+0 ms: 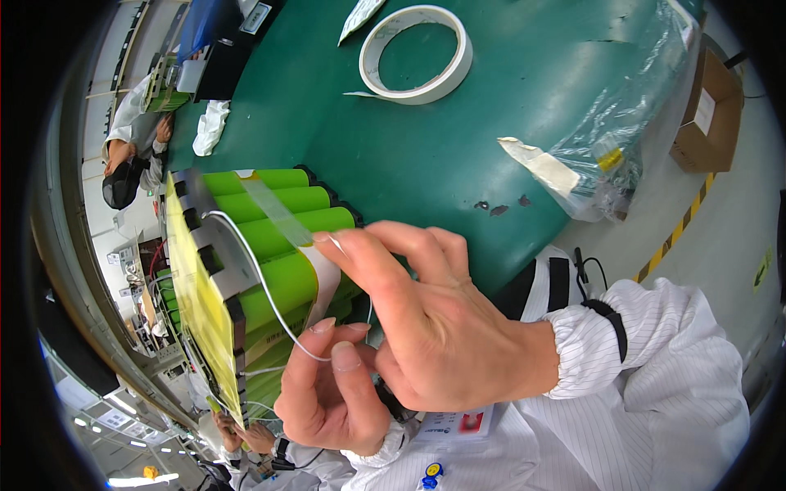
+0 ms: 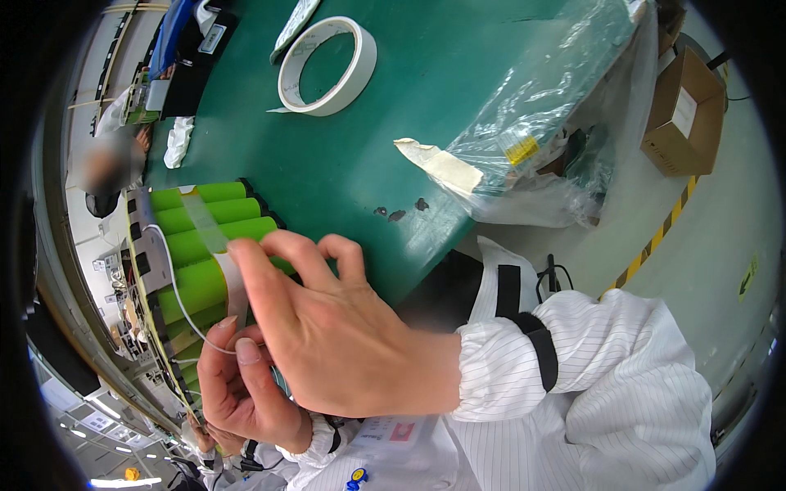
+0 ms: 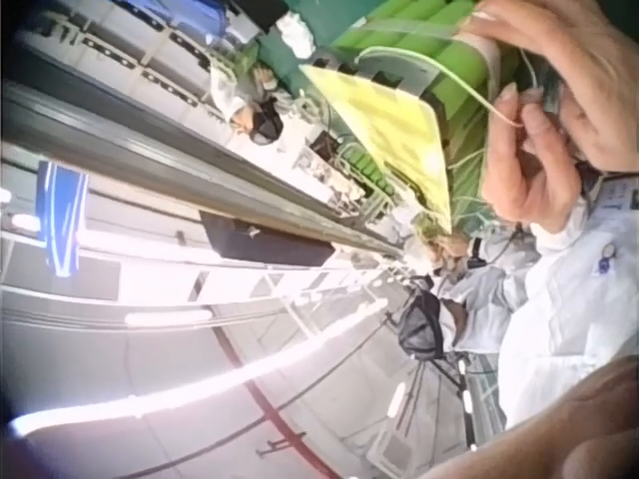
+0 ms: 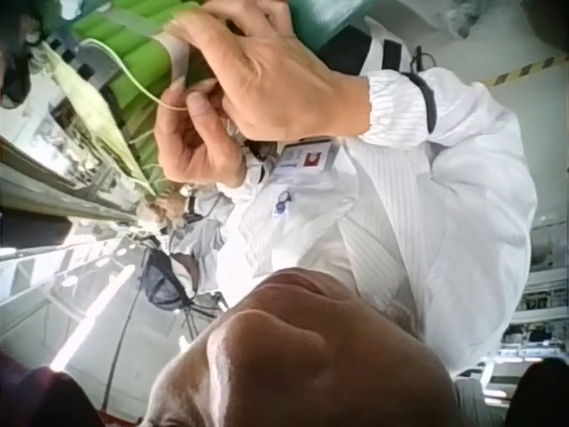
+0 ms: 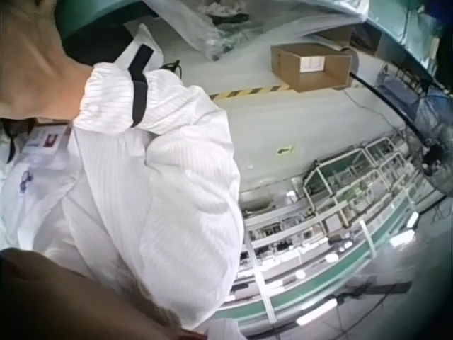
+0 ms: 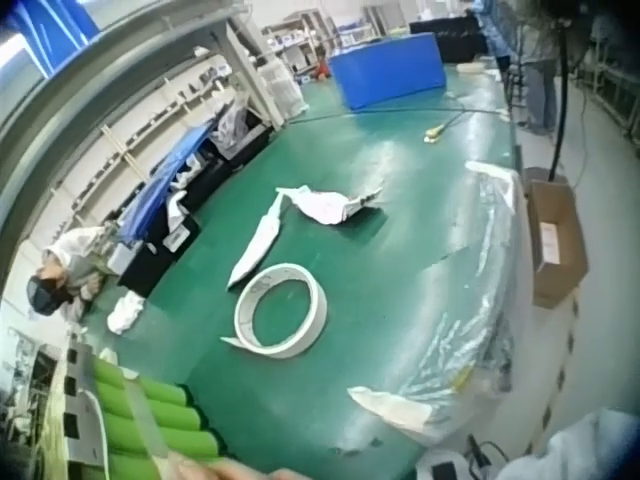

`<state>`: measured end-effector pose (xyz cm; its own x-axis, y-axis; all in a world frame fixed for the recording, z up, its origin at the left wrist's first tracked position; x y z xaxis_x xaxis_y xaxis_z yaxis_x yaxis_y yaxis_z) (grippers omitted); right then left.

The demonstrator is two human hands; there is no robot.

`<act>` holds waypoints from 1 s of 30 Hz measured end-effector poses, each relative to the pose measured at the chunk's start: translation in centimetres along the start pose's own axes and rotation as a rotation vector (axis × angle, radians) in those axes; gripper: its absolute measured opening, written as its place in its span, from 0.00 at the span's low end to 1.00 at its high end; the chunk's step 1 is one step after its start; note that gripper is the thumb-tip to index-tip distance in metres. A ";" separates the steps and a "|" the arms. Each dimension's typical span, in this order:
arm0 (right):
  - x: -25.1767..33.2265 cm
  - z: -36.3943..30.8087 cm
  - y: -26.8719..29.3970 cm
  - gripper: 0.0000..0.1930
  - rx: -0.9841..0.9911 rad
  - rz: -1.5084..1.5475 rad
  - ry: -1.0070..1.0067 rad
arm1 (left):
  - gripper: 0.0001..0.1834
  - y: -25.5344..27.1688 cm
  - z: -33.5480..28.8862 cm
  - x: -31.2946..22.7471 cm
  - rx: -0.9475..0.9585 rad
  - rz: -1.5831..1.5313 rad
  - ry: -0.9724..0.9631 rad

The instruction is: Assemble large battery packs by securing components with tape and organizing wires.

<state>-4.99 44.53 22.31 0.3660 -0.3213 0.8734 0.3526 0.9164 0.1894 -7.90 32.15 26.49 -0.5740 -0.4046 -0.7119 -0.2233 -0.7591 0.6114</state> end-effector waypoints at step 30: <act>0.5 4.5 2.8 0.48 -0.042 -0.291 0.241 | 0.35 16.3 -13.9 10.4 -0.726 0.268 -0.190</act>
<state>-7.69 47.96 25.33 0.4360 -0.6182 0.6540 0.5049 0.7696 0.3909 -6.55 8.45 24.29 -0.6749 -0.5759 -0.4613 0.4727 -0.8175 0.3291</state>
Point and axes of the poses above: each hand's wrist, its own z-axis towards the middle knuckle, its own y-axis out of the back of the hand, x = y × z, the point moved 9 cm from there along z, towards the middle knuckle, and after that the axes turned 10 degrees about x, right-handed, at the moved point
